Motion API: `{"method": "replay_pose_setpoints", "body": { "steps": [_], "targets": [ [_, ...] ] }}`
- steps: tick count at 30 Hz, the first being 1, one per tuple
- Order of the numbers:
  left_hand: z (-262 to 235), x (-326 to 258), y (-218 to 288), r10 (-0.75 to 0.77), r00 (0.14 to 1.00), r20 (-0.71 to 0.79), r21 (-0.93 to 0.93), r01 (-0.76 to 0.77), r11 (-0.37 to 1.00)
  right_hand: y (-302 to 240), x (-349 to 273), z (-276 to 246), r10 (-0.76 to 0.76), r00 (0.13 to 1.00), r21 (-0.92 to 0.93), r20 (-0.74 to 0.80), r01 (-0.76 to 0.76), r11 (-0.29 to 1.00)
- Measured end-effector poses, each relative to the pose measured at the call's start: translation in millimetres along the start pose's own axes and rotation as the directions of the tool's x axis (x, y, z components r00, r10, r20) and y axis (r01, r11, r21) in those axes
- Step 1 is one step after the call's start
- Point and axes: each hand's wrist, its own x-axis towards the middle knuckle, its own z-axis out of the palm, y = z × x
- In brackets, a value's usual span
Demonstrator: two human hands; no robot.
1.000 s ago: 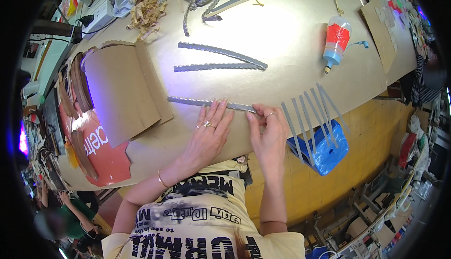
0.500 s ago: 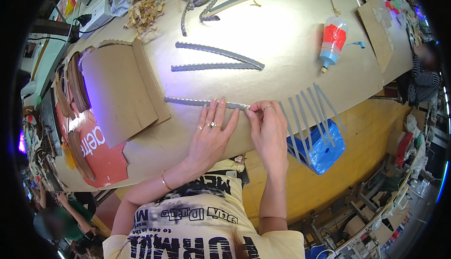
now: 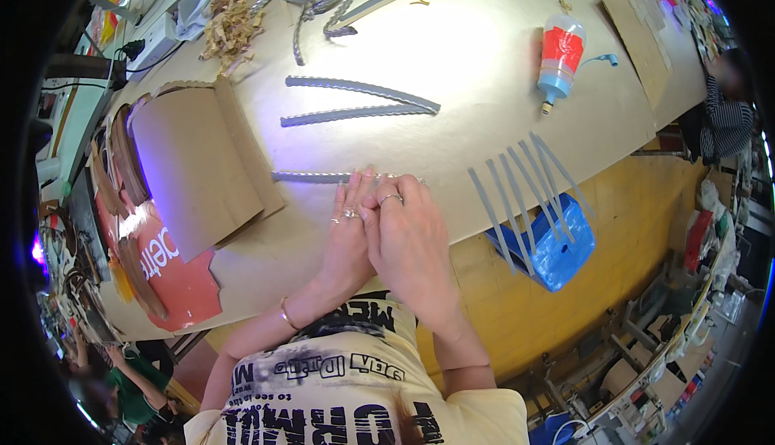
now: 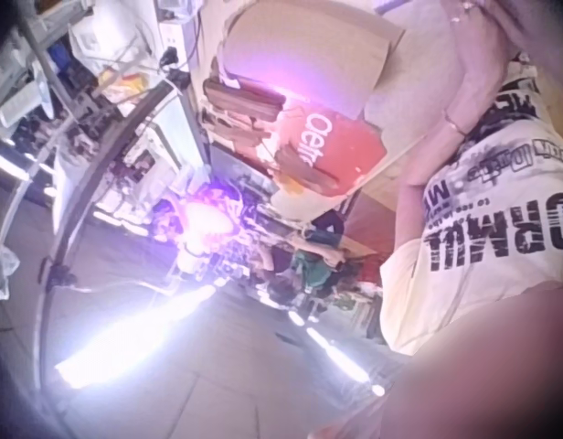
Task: The person assembles decorative braided cords by applying glue and pressing them onto a cardboard template. They repeatedly pick up cords, apply adhesive, and position them under a UV lamp, then place finished pieces on the work surface.
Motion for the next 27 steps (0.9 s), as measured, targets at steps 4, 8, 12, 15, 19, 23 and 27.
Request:
{"method": "replay_pose_setpoints", "body": {
  "steps": [4, 8, 12, 15, 19, 23, 27],
  "targets": [
    [1, -2, -4, -0.001, 0.999, 0.043, 0.034, 0.000, 0.999, 36, 17, -47, 0.202, 0.966, 0.227, -0.159, -0.164, 0.960],
    [-2, -3, -7, 0.016, 1.000, 0.019, -0.084, -0.014, 0.996, 92, 89, -122, 0.097, 0.698, -0.258, -0.710, -0.385, 0.886],
    [-7, -4, -7, 0.014, 0.999, 0.044, -0.134, -0.007, 0.991, 135, 159, -157, 0.299, 0.730, -0.410, -0.615, -0.619, 0.670],
    [-8, -4, -8, 0.017, 0.999, 0.033, -0.083, -0.014, 0.996, 146, 177, -157, 0.372, 0.777, -0.444, -0.508, -0.606, 0.660],
    [-8, -3, -10, 0.048, 0.999, 0.005, -0.047, -0.047, 0.998, 125, 138, -144, 0.332, 0.831, 0.201, -0.446, -0.268, 0.942],
    [-5, -3, -5, 0.057, 0.998, -0.028, 0.090, -0.054, 0.995, 84, 64, -74, 0.237, 0.753, 0.529, -0.614, 0.170, 0.831],
    [-5, -3, -3, 0.057, 0.998, -0.016, 0.127, -0.055, 0.990, 53, 27, -14, 0.083, 0.725, 0.341, -0.684, 0.217, 0.915]
  ]
}}
